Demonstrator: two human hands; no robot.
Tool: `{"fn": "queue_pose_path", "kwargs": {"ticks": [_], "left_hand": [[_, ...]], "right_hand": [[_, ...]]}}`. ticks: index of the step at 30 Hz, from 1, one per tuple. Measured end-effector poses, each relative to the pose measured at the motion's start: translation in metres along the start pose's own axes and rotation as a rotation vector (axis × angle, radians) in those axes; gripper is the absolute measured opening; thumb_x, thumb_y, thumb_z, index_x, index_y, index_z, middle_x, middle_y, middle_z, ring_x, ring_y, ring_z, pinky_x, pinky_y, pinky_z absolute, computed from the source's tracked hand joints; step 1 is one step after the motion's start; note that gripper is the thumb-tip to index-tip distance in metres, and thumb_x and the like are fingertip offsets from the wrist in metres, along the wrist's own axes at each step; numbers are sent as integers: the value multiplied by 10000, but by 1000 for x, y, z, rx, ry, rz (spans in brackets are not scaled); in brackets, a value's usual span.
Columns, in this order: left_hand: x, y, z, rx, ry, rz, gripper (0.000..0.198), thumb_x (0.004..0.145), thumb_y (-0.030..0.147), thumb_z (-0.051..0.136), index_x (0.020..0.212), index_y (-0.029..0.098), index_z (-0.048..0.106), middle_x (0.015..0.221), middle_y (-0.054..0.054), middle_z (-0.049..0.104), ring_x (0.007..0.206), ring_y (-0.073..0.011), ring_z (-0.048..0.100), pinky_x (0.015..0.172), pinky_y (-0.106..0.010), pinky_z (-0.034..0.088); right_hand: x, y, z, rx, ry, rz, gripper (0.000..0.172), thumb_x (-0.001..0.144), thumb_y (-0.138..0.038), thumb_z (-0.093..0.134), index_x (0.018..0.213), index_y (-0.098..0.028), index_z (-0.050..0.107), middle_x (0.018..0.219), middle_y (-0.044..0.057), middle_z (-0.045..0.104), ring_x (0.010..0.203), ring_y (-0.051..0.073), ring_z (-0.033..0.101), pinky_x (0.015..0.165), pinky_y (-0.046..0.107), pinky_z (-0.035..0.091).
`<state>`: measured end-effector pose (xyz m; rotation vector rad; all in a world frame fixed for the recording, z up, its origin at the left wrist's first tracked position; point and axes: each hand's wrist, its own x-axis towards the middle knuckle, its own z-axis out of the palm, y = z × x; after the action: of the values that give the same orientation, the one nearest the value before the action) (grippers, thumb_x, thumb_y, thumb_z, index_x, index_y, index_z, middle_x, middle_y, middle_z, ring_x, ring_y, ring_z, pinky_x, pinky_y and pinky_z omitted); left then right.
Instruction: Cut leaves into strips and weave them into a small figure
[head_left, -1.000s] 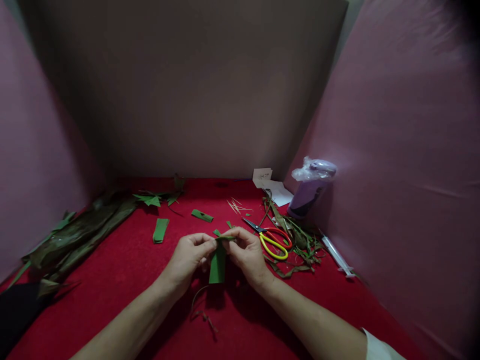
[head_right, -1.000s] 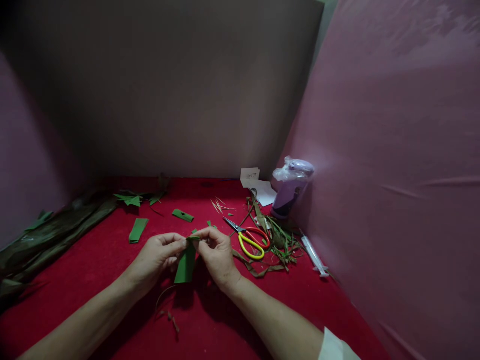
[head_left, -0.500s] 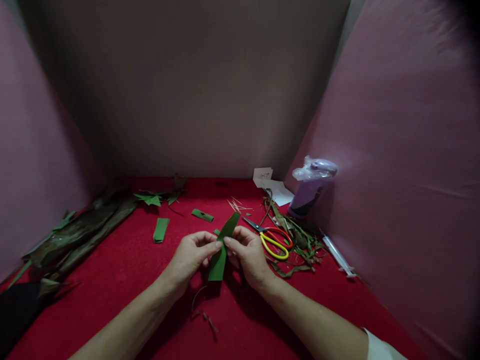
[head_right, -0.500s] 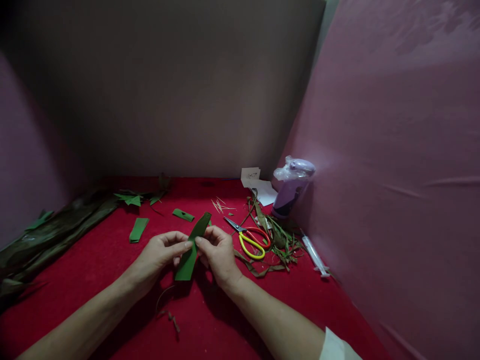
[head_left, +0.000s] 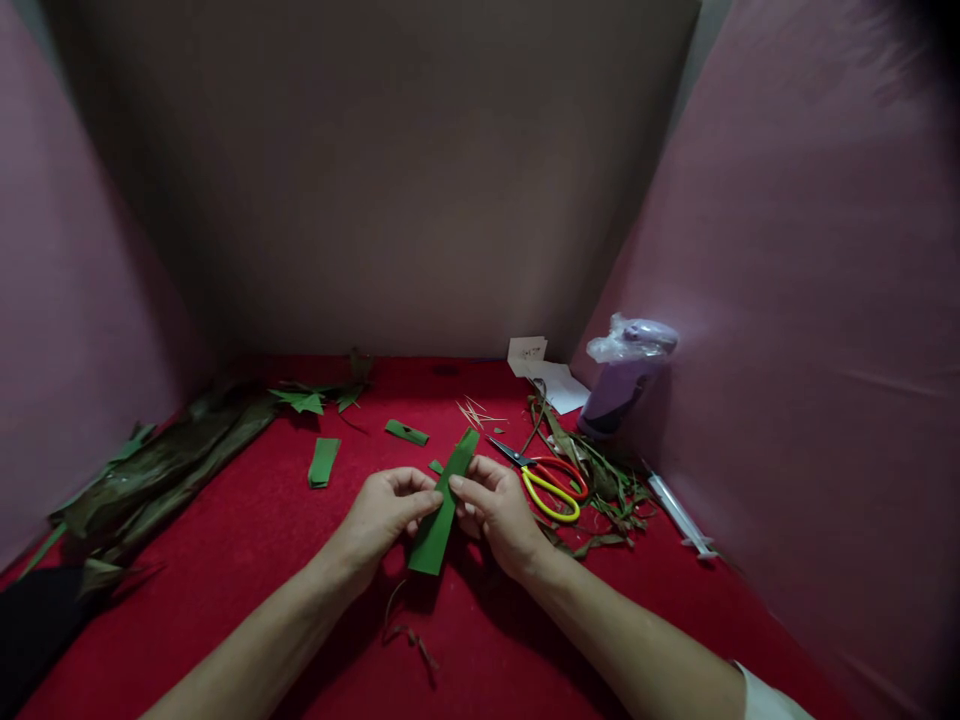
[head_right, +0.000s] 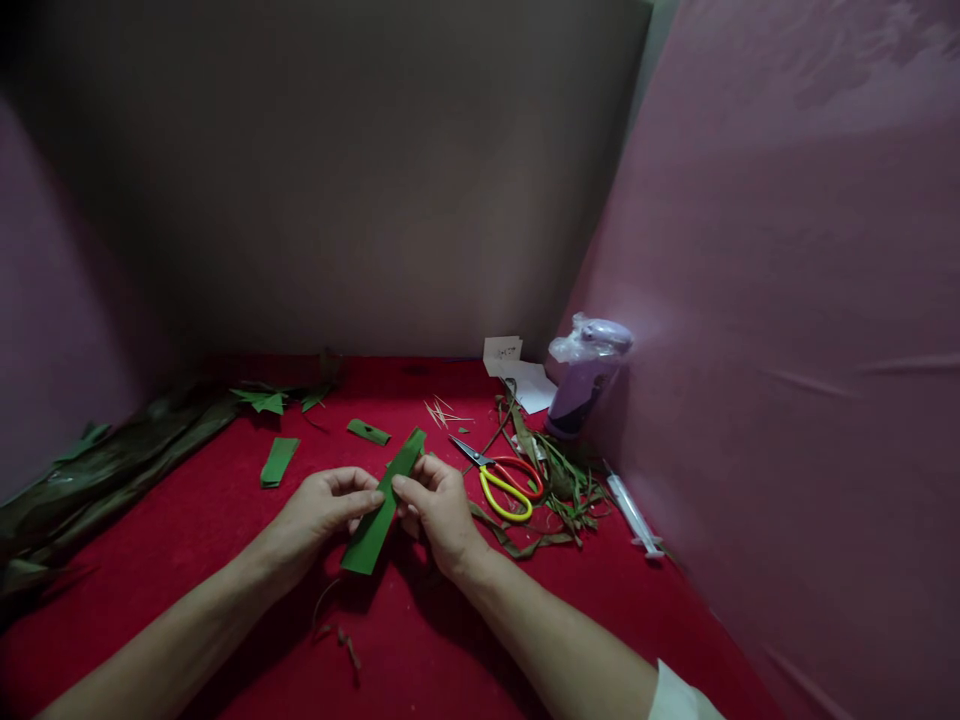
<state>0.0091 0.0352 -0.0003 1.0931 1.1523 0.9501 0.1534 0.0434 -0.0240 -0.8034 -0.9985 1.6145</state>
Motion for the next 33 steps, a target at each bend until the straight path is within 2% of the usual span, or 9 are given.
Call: {"fn": "queue_pose_path", "kwargs": {"ticks": [11, 17, 25, 33], "left_hand": [[-1, -3, -1, -34, -73, -28, 183, 694, 306, 660, 682, 146, 572, 615, -12, 587, 506, -91, 509, 476, -206, 362], [0, -2, 0, -14, -59, -30, 194, 692, 295, 657, 640, 148, 541, 574, 10, 551, 484, -77, 470, 468, -199, 342], [-2, 0, 0, 19, -61, -2, 209, 702, 333, 644, 669, 135, 586, 570, 10, 548, 487, -74, 437, 471, -199, 317], [0, 1, -1, 53, -46, 14, 221, 705, 345, 624, 638, 141, 571, 535, 30, 498, 476, -79, 395, 462, -203, 285]], "right_hand": [[-1, -2, 2, 5, 34, -36, 178, 699, -245, 654, 700, -160, 497, 491, -80, 452, 347, 23, 323, 319, 139, 224], [-1, -3, 2, -3, 23, -27, 169, 706, -243, 639, 693, -167, 488, 470, -85, 446, 340, 25, 308, 314, 138, 214], [0, -4, 1, -4, 17, -26, 110, 693, -197, 617, 745, -163, 526, 460, -94, 419, 343, 28, 290, 321, 144, 218], [0, -4, 0, 11, -6, -23, 131, 710, -220, 631, 756, -162, 523, 455, -98, 393, 348, 27, 271, 327, 148, 199]]}}
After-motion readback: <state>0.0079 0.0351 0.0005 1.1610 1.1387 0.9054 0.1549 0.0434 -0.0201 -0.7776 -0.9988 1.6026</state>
